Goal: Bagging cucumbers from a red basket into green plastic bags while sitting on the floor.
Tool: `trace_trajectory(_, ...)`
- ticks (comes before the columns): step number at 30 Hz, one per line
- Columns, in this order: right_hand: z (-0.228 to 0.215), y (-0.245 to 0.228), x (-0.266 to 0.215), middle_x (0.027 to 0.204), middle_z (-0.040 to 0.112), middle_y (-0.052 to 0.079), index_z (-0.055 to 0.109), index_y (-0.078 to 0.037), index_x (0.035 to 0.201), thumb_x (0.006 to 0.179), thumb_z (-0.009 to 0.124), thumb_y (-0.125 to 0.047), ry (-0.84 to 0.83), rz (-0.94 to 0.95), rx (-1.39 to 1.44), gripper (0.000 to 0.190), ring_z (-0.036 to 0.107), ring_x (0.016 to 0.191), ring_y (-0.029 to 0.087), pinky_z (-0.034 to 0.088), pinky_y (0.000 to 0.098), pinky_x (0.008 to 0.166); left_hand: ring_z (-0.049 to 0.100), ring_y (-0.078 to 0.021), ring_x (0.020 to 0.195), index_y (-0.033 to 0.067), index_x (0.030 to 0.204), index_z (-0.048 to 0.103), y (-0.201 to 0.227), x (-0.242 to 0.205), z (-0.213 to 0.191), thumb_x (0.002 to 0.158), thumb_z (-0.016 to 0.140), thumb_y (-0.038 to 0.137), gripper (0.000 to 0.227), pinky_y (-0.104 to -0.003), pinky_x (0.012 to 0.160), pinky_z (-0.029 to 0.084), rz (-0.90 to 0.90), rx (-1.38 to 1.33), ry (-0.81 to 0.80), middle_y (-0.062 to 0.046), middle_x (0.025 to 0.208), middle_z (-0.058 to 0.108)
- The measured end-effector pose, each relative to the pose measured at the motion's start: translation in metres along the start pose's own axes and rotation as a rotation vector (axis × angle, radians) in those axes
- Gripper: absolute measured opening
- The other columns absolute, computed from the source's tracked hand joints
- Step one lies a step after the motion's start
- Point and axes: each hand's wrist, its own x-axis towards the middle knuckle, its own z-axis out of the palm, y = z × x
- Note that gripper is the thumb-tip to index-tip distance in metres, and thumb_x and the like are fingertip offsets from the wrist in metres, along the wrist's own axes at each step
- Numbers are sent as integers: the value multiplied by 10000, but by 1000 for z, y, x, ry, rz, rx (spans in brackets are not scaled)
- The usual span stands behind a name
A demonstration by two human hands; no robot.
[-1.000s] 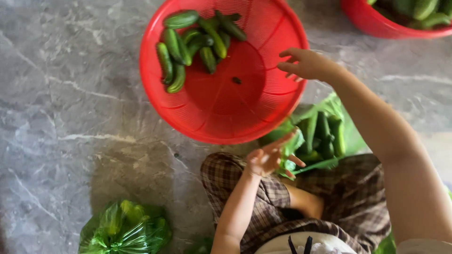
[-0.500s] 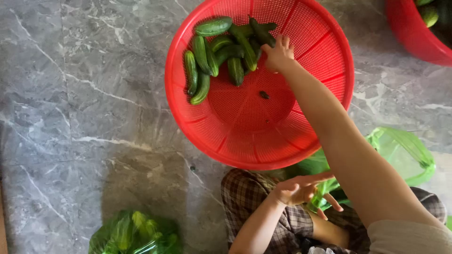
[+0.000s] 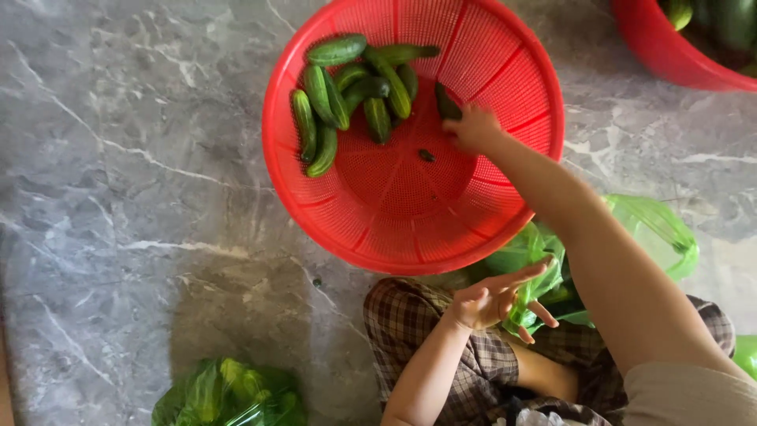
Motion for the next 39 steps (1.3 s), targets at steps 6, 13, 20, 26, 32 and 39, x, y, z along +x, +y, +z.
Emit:
trace_trajectory(6,32,-3,-18,1297,623,138,641,-424,1347,983,502,-541,-56,29,179,407,649,1075,373,569,509,859,550,-554,1287,63,1658,220,-8,-4,-14,910,688,314,918,-572,909,655,52,-321,-49,1,1783,59)
trace_trajectory(13,-63,40,-140,926,726,19,736,-179,1221,983,586,-223,-15,-114,1152,285,642,760,157,542,283,706,588,-498,1227,36,1605,338,-6,-13,-5,940,609,480,843,-403,754,663,179,-56,135,-76,1784,44)
trace_trajectory(20,-103,97,-350,1083,648,290,503,-97,1320,1101,568,-254,-157,-878,2369,277,654,867,348,536,477,747,581,-451,1248,-11,1620,241,-7,-23,11,986,559,433,837,-451,849,635,279,-35,190,-75,1761,71)
trace_trajectory(26,-75,99,-440,760,657,80,519,-79,1375,975,563,-110,-164,-206,1574,404,615,647,173,504,288,571,631,-315,1113,-1,1619,265,-18,-24,29,978,516,503,854,-369,780,528,281,105,389,-45,1756,137)
trace_trajectory(32,50,42,-414,1067,665,328,329,-258,1549,1004,638,-489,163,479,965,668,670,1006,540,519,626,912,590,-466,1265,152,1674,95,-25,6,58,964,568,556,943,-469,919,597,271,58,230,-419,1306,576)
trace_trajectory(39,121,51,-386,1126,648,337,276,-117,1571,1099,395,-572,40,554,574,666,702,1010,533,566,592,835,578,-450,1301,179,1680,29,-30,3,73,939,582,586,1011,-421,912,583,228,167,243,-406,1335,578)
